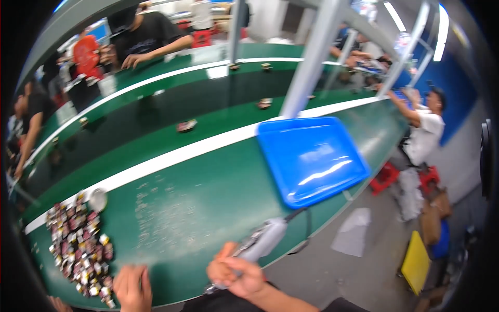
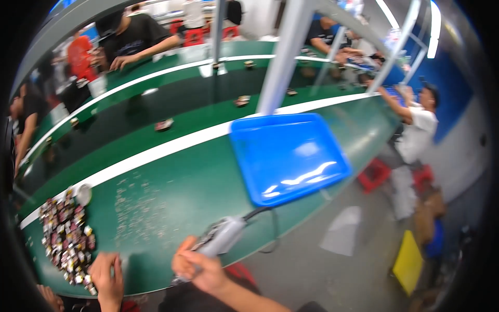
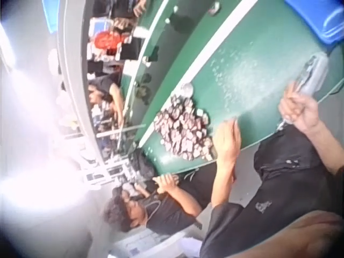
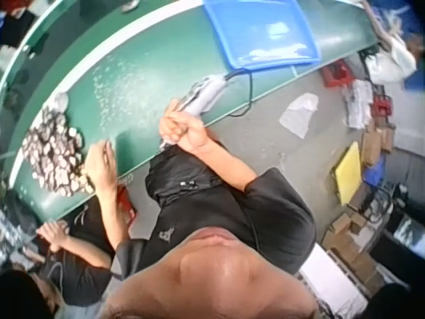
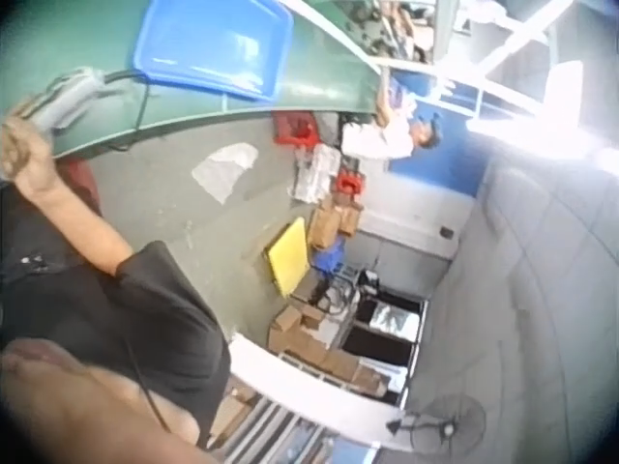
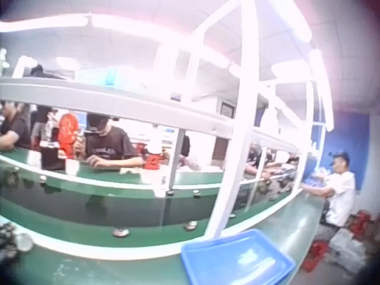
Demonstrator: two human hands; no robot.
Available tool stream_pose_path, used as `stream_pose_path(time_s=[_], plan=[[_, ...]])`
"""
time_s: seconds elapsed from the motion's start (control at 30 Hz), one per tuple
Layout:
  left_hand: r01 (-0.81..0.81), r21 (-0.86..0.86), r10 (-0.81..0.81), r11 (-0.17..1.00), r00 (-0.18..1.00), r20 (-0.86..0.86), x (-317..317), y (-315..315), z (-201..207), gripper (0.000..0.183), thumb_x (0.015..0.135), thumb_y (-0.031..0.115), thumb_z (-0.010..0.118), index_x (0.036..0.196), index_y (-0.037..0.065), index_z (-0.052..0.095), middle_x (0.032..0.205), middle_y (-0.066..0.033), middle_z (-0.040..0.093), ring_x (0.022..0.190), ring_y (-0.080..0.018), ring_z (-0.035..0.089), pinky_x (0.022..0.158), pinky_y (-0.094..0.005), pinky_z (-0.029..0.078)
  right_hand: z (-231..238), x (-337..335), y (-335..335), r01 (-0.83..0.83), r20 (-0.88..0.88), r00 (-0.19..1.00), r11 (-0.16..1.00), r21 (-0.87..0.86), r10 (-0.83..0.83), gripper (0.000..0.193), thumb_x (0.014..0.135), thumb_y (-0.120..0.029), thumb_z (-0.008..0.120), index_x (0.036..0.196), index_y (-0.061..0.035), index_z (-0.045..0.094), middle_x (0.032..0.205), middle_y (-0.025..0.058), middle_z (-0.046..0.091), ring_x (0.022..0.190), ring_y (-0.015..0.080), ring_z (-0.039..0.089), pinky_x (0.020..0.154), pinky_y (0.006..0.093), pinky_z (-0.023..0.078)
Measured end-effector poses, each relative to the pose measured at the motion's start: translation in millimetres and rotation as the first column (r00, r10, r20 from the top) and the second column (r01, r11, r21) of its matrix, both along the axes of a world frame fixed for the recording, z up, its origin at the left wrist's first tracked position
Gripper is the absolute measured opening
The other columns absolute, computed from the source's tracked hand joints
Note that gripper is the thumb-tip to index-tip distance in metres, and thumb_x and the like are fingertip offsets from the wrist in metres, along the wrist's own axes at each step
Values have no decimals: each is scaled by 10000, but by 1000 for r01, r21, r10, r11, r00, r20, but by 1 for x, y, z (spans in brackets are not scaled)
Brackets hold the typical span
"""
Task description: Manually assemble small electronic components using an electric screwdriver.
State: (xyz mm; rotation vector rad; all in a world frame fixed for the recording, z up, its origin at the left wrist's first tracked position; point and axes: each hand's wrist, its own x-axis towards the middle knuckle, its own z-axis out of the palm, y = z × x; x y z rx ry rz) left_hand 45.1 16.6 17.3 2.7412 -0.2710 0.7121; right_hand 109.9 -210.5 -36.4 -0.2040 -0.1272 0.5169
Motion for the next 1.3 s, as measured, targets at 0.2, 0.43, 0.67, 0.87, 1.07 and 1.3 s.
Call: stream_pose_path(time_s=[0.2, 0.43, 0.67, 0.87, 1.07, 1.3], plan=[[-138, -478, 26, 867, 972, -233, -47, -45, -8, 39, 871, -33, 616, 879, 5, 609, 851, -110, 669, 670, -212, 618, 620, -258, 501, 13, -3, 5, 89, 30, 996, 991, -96, -86, 78, 920, -107, 486, 974, -59, 514, 553, -3, 378, 521, 123, 422, 595, 286, 369], [-183, -970, -172, 157, 963, -209, -46, -78, -12, 68, 933, 43, 555, 916, -23, 556, 850, -131, 628, 671, -148, 581, 615, -250, 481, 49, -11, 16, 193, 93, 978, 980, -47, -188, 119, 916, -122, 432, 980, -82, 523, 544, -12, 381, 485, 104, 394, 584, 283, 364], [-180, -983, -238, -21, 956, -170, -49, -79, -14, 96, 944, 76, 553, 930, -19, 544, 844, -134, 610, 663, -163, 582, 586, -258, 484, 56, -13, 12, 209, 134, 972, 970, -124, -193, 117, 894, -162, 443, 934, -84, 520, 524, -21, 382, 467, 104, 389, 563, 283, 377], [-159, -986, -258, -53, 956, -140, -53, -80, -15, 89, 944, 66, 548, 925, -20, 538, 832, -135, 604, 660, -166, 575, 570, -259, 476, 56, -18, 12, 220, 115, 972, 966, -136, -205, 125, 898, -162, 432, 931, -82, 522, 516, -18, 375, 459, 103, 382, 556, 283, 374], [-164, -981, -231, -106, 963, -136, -54, -84, -16, 92, 948, 56, 535, 922, -31, 549, 791, -158, 616, 609, -165, 557, 558, -260, 466, 60, -19, 16, 235, 32, 972, 963, -131, -233, 121, 886, -168, 444, 924, -83, 522, 507, -26, 365, 443, 100, 377, 542, 287, 380], [-71, -949, -297, -307, 955, 25, -42, -91, -32, 62, 933, 4, 526, 935, -58, 530, 829, -208, 620, 672, -198, 603, 565, -287, 505, 60, -11, 8, 329, 0, 944, 937, -115, -331, 105, 904, -179, 433, 922, -89, 486, 505, -20, 362, 417, 105, 353, 494, 295, 360]])
